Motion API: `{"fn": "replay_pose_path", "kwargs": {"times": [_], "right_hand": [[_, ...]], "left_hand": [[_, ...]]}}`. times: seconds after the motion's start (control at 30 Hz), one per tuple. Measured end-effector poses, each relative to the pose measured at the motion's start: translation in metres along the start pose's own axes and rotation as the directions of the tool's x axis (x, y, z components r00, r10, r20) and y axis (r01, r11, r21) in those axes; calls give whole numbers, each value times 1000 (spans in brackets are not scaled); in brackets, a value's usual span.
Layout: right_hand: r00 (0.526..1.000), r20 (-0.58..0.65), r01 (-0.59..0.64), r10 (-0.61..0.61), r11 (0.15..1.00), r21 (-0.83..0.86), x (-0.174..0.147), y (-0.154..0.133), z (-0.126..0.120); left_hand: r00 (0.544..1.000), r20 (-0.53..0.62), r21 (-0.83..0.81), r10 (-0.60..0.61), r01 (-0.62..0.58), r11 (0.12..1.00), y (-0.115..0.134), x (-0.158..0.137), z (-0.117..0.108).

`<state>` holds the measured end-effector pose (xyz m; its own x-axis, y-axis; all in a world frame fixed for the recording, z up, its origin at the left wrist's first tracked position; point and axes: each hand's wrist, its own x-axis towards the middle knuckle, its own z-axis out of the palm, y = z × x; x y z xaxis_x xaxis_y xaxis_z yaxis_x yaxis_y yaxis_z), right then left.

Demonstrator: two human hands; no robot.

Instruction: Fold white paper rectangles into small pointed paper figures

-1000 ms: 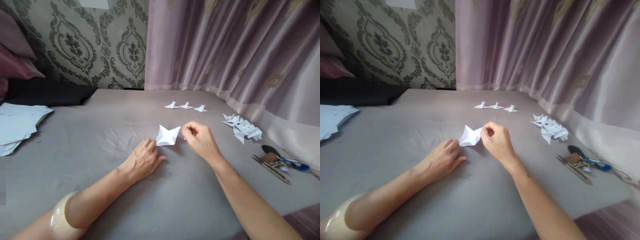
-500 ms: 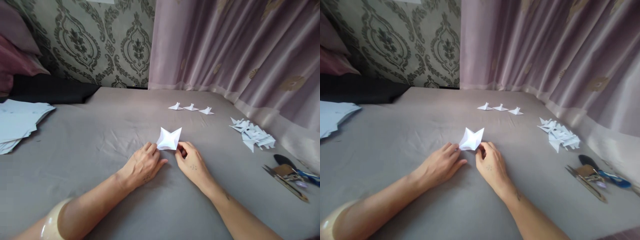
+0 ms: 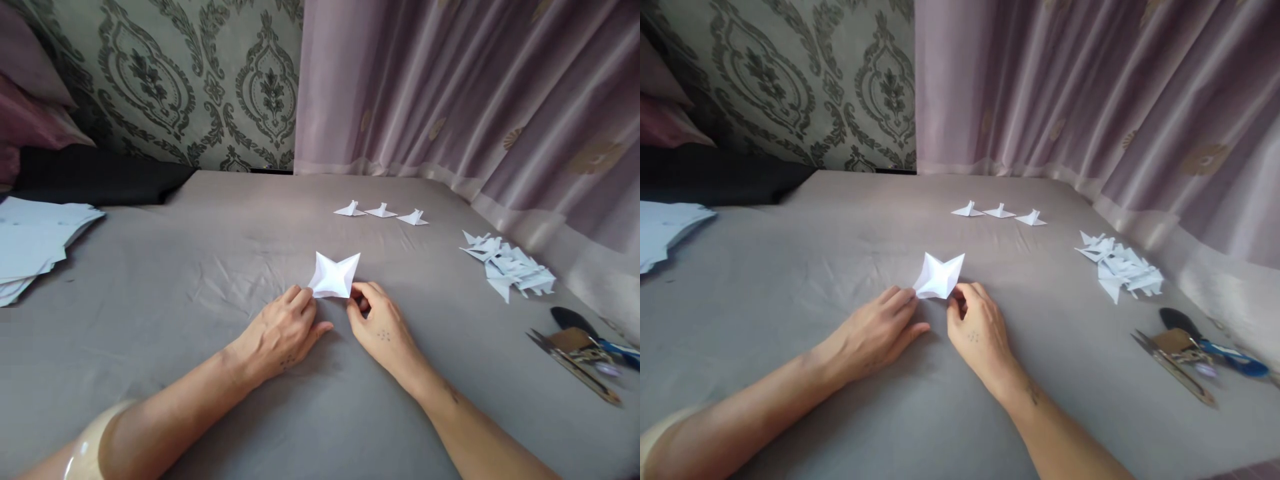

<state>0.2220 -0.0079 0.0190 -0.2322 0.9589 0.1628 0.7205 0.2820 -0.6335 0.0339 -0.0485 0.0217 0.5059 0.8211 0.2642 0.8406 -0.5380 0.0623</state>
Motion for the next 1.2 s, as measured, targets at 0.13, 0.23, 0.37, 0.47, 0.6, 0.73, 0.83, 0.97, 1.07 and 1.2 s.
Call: {"fn": "replay_pose_path", "kwargs": {"times": [0.13,0.23,0.37,0.47,0.6,0.73,0.83,0.97,1.07,1.2], "right_hand": [[1000,3,4,-4,1000,13,0,2,1],[1000,-6,12,-12,999,33,0,4,2],[999,-12,38,-37,998,44,-1,6,4],[999,-13,47,-46,998,46,-1,7,6],[997,3,76,-76,995,62,-3,6,8],[994,31,98,-101,992,75,-5,4,10],[991,48,119,-123,990,74,-6,3,10],[985,76,154,-156,988,32,-8,1,9],[974,92,215,-209,975,-51,-11,-2,7],[946,133,320,-296,916,-241,-19,-12,5]], "left_hand": [[999,45,-8,-13,13,1000,1,1,0],[998,61,-43,-9,11,999,0,1,1],[998,67,-71,-13,18,997,-1,0,4],[997,72,-80,-10,15,997,-2,0,6],[997,81,-75,-5,11,997,-3,0,7],[995,95,-96,-19,28,995,-3,2,5],[993,113,-116,-23,36,993,-3,1,3],[992,121,-130,-36,52,990,-3,-1,1],[994,102,-143,-45,60,988,-2,-5,0],[995,80,-173,-62,75,982,0,-9,-3]]}}
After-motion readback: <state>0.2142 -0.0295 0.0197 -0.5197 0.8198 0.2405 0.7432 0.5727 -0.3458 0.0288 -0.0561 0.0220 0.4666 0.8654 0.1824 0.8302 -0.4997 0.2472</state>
